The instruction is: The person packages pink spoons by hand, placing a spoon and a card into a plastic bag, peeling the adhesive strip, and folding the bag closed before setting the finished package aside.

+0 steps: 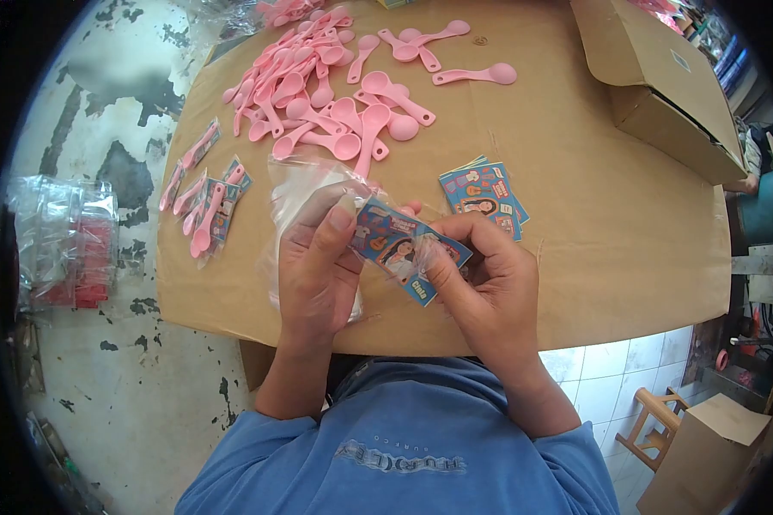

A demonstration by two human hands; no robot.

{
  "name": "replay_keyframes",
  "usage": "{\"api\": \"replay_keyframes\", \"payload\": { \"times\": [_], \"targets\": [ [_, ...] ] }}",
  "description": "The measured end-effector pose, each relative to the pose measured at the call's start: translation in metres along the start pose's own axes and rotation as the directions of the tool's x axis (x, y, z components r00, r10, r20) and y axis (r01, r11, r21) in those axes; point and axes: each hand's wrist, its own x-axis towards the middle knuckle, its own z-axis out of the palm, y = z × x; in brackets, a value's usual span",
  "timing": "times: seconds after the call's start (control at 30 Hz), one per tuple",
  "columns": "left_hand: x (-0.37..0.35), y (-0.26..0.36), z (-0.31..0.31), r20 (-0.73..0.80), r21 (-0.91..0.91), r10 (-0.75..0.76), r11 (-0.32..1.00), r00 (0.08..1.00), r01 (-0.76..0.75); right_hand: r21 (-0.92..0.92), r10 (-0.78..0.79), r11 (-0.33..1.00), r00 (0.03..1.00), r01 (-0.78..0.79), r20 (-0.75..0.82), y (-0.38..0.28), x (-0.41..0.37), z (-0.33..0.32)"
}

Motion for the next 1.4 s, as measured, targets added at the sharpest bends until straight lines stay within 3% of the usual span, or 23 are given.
{"api": "replay_keyframes", "payload": {
  "times": [0.1, 0.33, 0.5, 0.6, 0.8, 1.0, 1.2, 1.3, 1.4],
  "targets": [
    [0.002, 0.002, 0.009, -0.04, 0.006, 0.025, 1.0, 0.999, -0.025, 0.044, 0.052, 0.998, 0.999, -0.051, -0.016, -0.003, -0.002, -0.003],
    [0.0, -0.009, 0.024, -0.068, -0.124, 0.036, 0.991, 0.997, -0.044, 0.014, -0.032, 0.999, 0.993, 0.034, -0.111, -0.002, 0.001, 0.002],
    [0.002, -0.006, 0.028, -0.106, -0.106, 0.084, 0.99, 0.991, -0.095, 0.038, -0.054, 0.997, 0.985, 0.061, -0.165, 0.002, 0.0, 0.0],
    [0.001, -0.01, 0.025, -0.088, -0.118, 0.05, 0.991, 0.995, -0.061, 0.076, -0.026, 0.996, 0.993, 0.035, -0.119, 0.003, 0.0, 0.0],
    [-0.002, -0.014, 0.018, -0.051, -0.076, 0.022, 0.997, 0.998, -0.026, 0.047, -0.153, 0.985, 0.974, 0.163, -0.166, 0.008, -0.001, -0.001],
    [-0.005, -0.011, 0.021, -0.033, -0.065, -0.02, 0.998, 0.999, 0.017, 0.088, -0.125, 0.988, 0.99, 0.13, -0.067, 0.006, -0.003, 0.002],
    [-0.008, -0.011, 0.019, -0.013, 0.03, 0.007, 1.0, 1.0, -0.007, 0.184, -0.088, 0.977, 0.988, 0.11, -0.124, -0.003, -0.005, 0.012],
    [-0.007, -0.01, 0.023, 0.023, 0.066, 0.04, 0.997, 0.999, -0.041, 0.012, -0.097, 0.995, 0.994, 0.097, -0.045, 0.004, -0.007, 0.006],
    [-0.005, -0.011, 0.025, 0.068, 0.027, 0.094, 0.995, 0.993, -0.096, 0.04, -0.075, 0.996, 0.996, 0.077, -0.048, 0.002, -0.005, 0.003]
  ]
}}
